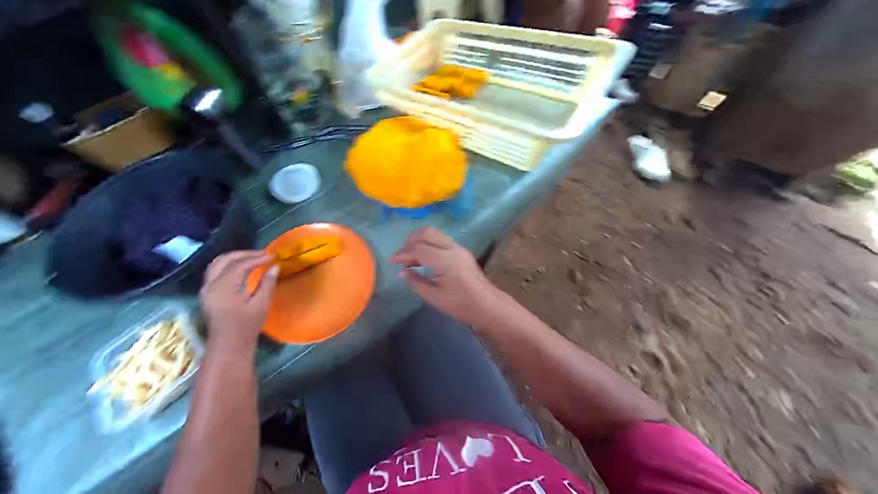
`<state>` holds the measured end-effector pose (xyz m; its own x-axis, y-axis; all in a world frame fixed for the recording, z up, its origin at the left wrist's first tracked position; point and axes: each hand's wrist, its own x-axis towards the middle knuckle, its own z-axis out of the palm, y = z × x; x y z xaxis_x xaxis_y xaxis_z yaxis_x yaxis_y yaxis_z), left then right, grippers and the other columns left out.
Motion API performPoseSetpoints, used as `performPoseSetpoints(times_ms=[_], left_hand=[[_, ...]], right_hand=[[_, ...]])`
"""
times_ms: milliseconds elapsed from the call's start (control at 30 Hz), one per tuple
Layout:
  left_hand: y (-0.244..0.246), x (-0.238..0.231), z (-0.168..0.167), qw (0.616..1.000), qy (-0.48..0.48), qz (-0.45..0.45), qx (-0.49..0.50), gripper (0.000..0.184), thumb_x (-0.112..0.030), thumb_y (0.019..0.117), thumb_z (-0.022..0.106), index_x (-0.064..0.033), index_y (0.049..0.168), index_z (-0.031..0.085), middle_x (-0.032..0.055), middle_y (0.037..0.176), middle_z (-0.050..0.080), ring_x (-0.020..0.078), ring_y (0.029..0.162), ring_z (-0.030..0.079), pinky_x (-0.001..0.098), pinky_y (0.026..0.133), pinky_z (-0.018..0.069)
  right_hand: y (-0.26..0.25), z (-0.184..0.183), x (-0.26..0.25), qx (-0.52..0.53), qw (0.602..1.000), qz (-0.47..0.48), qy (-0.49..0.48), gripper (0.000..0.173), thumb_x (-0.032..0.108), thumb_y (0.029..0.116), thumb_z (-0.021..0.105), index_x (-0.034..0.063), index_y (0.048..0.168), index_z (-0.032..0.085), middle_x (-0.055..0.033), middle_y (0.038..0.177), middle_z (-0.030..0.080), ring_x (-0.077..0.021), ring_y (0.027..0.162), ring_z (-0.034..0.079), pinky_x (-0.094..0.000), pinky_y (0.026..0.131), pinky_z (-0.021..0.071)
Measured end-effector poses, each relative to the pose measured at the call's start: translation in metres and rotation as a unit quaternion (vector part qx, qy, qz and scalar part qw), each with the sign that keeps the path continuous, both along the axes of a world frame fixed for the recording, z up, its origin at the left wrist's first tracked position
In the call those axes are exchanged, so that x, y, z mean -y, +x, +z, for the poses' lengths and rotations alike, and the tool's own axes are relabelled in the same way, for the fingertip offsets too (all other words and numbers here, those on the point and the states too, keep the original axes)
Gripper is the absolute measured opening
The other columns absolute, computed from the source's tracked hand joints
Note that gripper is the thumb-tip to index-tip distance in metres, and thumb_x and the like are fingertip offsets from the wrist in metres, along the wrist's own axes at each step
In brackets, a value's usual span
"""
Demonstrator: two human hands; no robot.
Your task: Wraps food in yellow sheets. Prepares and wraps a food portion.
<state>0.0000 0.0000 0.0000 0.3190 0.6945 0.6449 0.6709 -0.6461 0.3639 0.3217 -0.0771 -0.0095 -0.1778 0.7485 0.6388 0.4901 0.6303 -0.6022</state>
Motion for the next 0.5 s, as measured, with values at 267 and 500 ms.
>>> performPoseSetpoints(times_ms=[267, 500], left_hand=[[0.001, 0.011, 0.017, 0.991, -0.1, 0.013, -0.092, 0.014, -0.006, 0.092, 0.071, -0.001, 0.105, 0.076, 0.014, 0.115, 0.072, 0.0289, 0.114, 0.067, 0.0466, 0.101, 0.0535], [0.004, -0.005, -0.001, 0.986, -0.136, 0.005, -0.098, 0.02, -0.003, 0.0913, 0.071, -0.0005, 0.111, 0.075, 0.0143, 0.119, 0.071, 0.028, 0.116, 0.067, 0.0443, 0.102, 0.0536]], right_hand=[[-0.068, 0.012, -0.093, 0.163, 0.974, 0.141, 0.075, 0.013, -0.001, 0.0896, 0.066, 0.0041, 0.097, 0.076, -0.0118, 0.101, 0.07, -0.0262, 0.102, 0.068, -0.0386, 0.091, 0.0577], [-0.075, -0.002, -0.12, 0.217, 0.961, 0.167, 0.037, 0.027, 0.001, 0.0881, 0.074, 0.0048, 0.115, 0.072, -0.0146, 0.112, 0.07, -0.0294, 0.109, 0.068, -0.0422, 0.096, 0.0569]])
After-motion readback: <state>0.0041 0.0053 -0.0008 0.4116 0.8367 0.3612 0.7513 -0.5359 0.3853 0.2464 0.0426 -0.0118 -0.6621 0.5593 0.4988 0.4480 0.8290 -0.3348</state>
